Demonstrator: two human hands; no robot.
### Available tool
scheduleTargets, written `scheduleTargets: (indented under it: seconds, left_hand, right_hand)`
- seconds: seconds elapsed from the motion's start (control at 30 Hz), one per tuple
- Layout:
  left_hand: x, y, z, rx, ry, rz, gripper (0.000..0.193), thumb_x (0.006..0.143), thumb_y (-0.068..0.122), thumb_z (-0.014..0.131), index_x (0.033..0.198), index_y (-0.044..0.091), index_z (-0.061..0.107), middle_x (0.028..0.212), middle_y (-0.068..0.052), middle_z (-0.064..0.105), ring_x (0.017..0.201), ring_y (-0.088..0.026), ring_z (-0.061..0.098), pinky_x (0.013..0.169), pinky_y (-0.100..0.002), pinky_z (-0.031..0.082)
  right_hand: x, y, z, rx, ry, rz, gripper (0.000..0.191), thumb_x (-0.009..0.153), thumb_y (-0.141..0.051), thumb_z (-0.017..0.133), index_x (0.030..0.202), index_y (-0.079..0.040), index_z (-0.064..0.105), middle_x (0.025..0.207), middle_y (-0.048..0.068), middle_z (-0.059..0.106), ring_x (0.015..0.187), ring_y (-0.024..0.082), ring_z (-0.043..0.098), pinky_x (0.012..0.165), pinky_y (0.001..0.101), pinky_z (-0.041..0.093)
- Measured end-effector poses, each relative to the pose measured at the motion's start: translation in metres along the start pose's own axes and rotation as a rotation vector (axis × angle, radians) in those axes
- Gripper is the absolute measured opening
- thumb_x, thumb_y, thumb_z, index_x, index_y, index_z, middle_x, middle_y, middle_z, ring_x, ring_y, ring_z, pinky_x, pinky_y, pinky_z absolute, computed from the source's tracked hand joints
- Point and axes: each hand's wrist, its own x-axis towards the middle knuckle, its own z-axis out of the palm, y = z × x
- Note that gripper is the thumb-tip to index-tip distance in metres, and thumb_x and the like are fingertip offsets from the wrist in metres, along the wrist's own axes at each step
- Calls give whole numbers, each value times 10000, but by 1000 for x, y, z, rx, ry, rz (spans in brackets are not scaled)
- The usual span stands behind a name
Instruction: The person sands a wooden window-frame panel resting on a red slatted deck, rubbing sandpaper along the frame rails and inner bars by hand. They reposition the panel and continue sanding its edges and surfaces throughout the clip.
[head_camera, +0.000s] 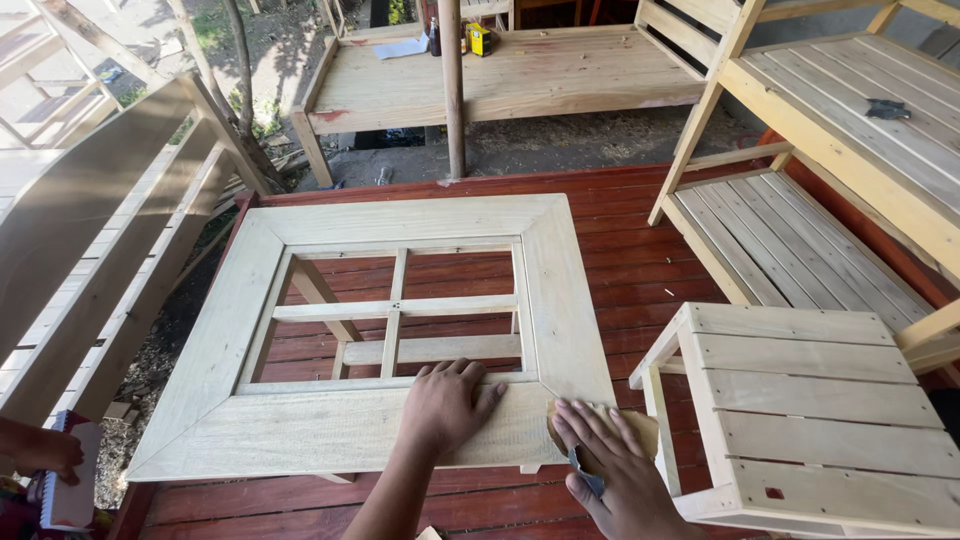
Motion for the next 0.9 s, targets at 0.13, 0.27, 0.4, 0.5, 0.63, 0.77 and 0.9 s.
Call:
scheduleTargets:
  seconds: [0.13, 0.27, 0.4, 0.5, 0.63, 0.77, 0.9]
  left_hand:
    - [-1, -1, 4, 16, 7, 11, 539, 970, 558, 468, 1146, 100, 691, 1131, -128, 694, 1137, -312, 625, 1044, -466, 421]
    - [-1, -2, 6, 16, -8, -9, 537, 982, 561, 460, 1105, 92, 692, 1116, -113, 708, 1102, -306, 648, 1041, -457, 440]
    - [0, -2, 7, 49, 18, 14, 507, 975, 545, 472, 1074, 103, 700, 1099, -122, 707, 1085, -319, 645, 996, -468, 448]
    - [0, -3, 9, 22, 21, 35, 502, 967, 547, 487, 1077, 105, 697, 1093, -119, 710, 1073, -313, 651, 988, -464, 452]
    - [-3, -6, 13, 17, 79, 48, 476, 957, 523, 503, 1067, 105, 702, 1105, -114, 711, 1081, -324, 639, 983, -467, 450]
    - [-5, -8, 18, -2, 188, 102, 470, 962, 503, 512, 1084, 89, 699, 1095, -130, 712, 1057, -337, 642, 980, -481, 437]
    - [-5, -8, 17, 30, 156, 77, 472, 984, 513, 485, 1058, 101, 704, 1102, -117, 714, 1066, -340, 640, 982, -484, 440]
  right_hand:
    - [-9, 2, 5, 35, -73, -28, 687, 1048, -539, 144, 1627, -171, 180, 1697, 35, 196, 1563, 209, 129, 1242, 465, 44]
    - [8, 10, -2, 83, -220, 29, 654, 1064, -511, 137, 1651, -224, 166, 1726, 13, 166, 1577, 205, 91, 1265, 477, 5]
    - [73, 19, 5, -2, -278, 134, 667, 1047, -541, 142, 1632, -221, 124, 1710, -4, 113, 1557, 178, 57, 1242, 453, -3]
    - [113, 13, 14, -54, -327, 255, 665, 1041, -552, 134, 1618, -223, 111, 1720, -25, 80, 1568, 148, 27, 1256, 444, -10]
    - [80, -20, 14, -6, -341, 178, 671, 1080, -539, 94, 1629, -157, 39, 1721, 23, 26, 1558, 180, -20, 1247, 463, -41]
    - [29, -37, 11, -274, -11, -48, 687, 1058, -558, 76, 1615, -155, 91, 1679, 38, 80, 1528, 179, 41, 1243, 471, 20]
    - [49, -14, 14, -104, -304, 95, 667, 1059, -541, 71, 1629, -195, 64, 1708, 4, 30, 1551, 167, 8, 1241, 446, -25]
